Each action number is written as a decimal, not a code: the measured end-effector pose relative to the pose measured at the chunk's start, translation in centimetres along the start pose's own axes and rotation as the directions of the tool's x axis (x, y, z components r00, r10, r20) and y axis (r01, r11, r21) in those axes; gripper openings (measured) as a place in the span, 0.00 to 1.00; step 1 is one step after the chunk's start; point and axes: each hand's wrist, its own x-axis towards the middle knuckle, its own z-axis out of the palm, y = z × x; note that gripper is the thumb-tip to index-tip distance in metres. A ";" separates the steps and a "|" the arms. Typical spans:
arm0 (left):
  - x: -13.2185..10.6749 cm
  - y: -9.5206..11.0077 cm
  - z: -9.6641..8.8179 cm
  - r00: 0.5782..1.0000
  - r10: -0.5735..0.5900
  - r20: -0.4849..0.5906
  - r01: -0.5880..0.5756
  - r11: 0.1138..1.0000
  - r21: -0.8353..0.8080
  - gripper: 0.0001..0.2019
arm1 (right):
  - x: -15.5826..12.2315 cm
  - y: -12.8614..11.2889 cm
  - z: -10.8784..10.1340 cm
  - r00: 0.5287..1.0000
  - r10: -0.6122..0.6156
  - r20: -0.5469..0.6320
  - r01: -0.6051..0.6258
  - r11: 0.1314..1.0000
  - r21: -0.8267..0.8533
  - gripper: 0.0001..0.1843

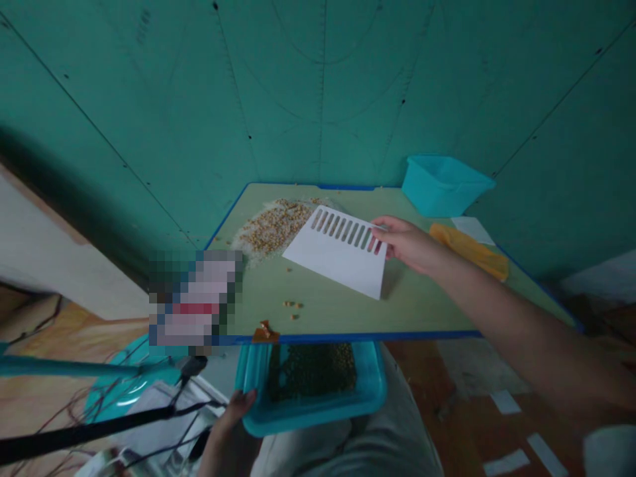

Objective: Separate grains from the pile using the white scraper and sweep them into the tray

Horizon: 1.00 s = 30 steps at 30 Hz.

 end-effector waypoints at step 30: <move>-0.1 0.8 0.0 1.000 0.007 -0.002 -0.007 0.994 -0.107 0.14 | -0.2 0.5 2.0 0.910 0.124 0.396 -0.083 0.989 -0.120 0.05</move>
